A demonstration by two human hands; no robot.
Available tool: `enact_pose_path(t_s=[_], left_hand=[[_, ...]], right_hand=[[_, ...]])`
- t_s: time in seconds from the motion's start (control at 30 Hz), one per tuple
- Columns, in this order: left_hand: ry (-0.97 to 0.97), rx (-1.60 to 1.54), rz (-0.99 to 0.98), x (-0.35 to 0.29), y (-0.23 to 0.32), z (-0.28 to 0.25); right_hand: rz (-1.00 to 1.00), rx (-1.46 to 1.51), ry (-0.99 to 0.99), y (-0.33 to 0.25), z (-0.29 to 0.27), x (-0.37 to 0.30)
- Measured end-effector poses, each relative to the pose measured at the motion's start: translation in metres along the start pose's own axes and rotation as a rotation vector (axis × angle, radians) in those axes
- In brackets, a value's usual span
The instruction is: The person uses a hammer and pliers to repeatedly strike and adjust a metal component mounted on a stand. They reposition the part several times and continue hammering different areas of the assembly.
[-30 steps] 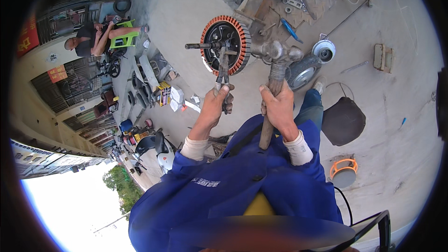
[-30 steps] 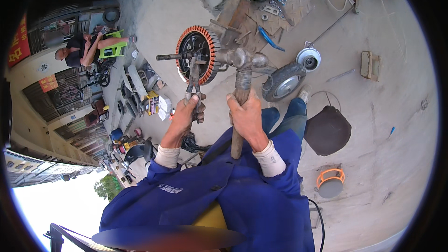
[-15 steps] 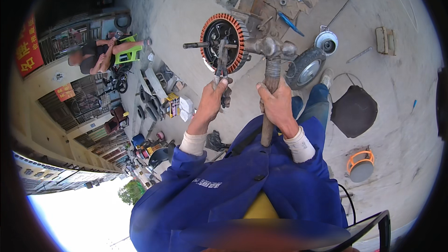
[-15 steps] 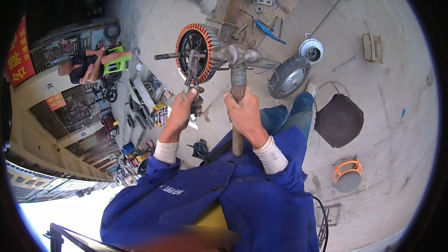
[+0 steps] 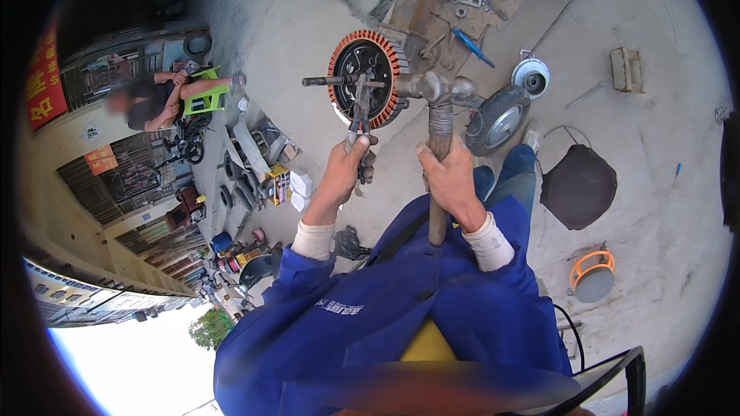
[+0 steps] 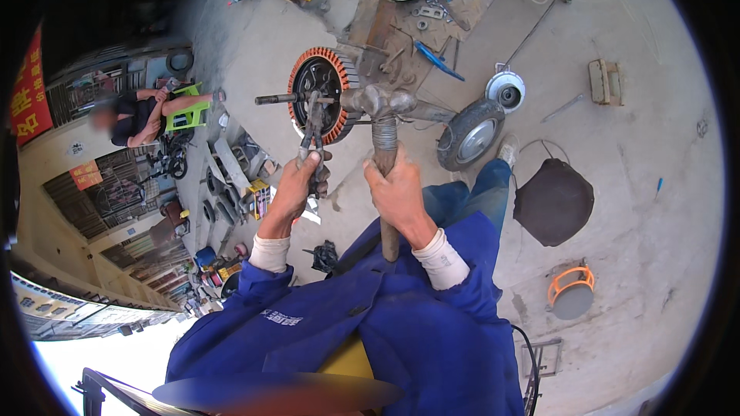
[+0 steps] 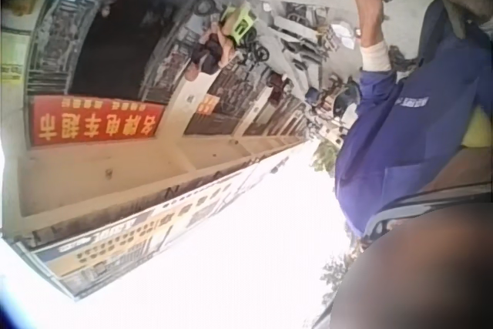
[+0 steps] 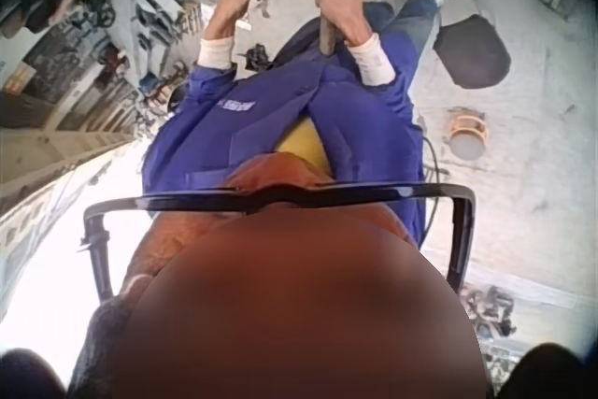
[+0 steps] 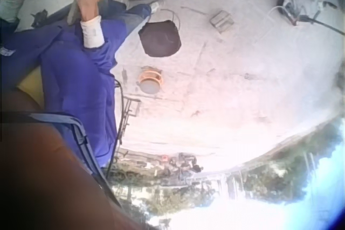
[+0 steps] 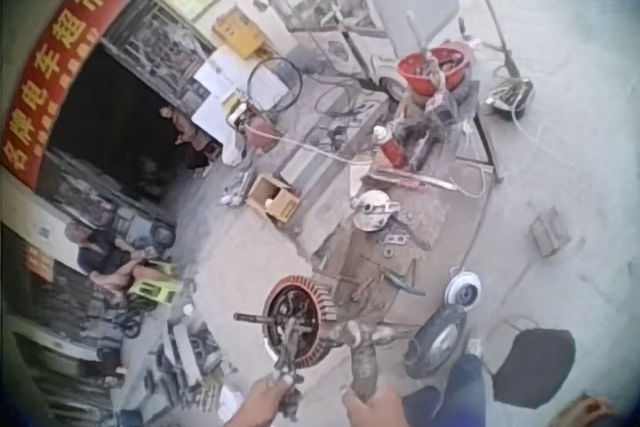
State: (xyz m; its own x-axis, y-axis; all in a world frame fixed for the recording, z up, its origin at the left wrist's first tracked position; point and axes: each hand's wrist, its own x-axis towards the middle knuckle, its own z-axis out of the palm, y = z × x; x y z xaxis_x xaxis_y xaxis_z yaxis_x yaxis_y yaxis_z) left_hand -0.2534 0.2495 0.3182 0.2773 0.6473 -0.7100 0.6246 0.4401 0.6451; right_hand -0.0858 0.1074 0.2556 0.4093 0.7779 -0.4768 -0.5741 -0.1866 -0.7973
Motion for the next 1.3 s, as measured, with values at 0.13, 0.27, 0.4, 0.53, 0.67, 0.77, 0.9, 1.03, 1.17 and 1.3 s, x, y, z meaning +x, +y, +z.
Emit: enact_pose_path(t_s=[0.13, 0.27, 0.4, 0.53, 0.67, 0.77, 0.9, 1.03, 1.17, 1.3], left_hand=[[-0.080, -0.021, 0.011, -0.017, -0.009, 0.005], [-0.199, -0.098, 0.005, -0.039, -0.022, 0.002], [-0.275, -0.215, -0.052, -0.047, -0.069, -0.012], [-0.107, -0.009, 0.490, -0.077, -0.083, -0.013], [-0.086, 0.189, 0.512, -0.044, -0.165, -0.045], [-0.242, 0.010, 0.243, -0.052, -0.118, -0.027], [-0.327, -0.175, 0.029, -0.059, -0.112, -0.023], [-0.355, -0.113, 0.058, -0.059, -0.116, -0.015], [-0.391, -0.054, 0.135, -0.052, -0.108, -0.001], [-0.393, 0.008, 0.163, -0.041, -0.099, 0.016]], right_hand=[[-0.138, -0.222, 0.024, 0.008, -0.006, -0.001], [-0.299, -0.472, -0.022, -0.016, -0.023, -0.017], [-0.395, -0.640, -0.329, -0.060, 0.011, -0.046], [-0.781, -0.744, -0.645, -0.103, 0.095, -0.072], [-0.835, -0.885, -0.597, -0.089, 0.094, -0.087], [-0.751, -1.010, -0.432, -0.067, 0.052, -0.093], [-0.588, -1.040, -0.104, -0.039, 0.000, -0.104], [-0.369, -1.132, 0.215, -0.019, -0.046, -0.100], [-0.263, -1.143, 0.391, -0.016, -0.084, -0.066], [-0.172, -1.210, 0.461, -0.019, -0.113, -0.016]])
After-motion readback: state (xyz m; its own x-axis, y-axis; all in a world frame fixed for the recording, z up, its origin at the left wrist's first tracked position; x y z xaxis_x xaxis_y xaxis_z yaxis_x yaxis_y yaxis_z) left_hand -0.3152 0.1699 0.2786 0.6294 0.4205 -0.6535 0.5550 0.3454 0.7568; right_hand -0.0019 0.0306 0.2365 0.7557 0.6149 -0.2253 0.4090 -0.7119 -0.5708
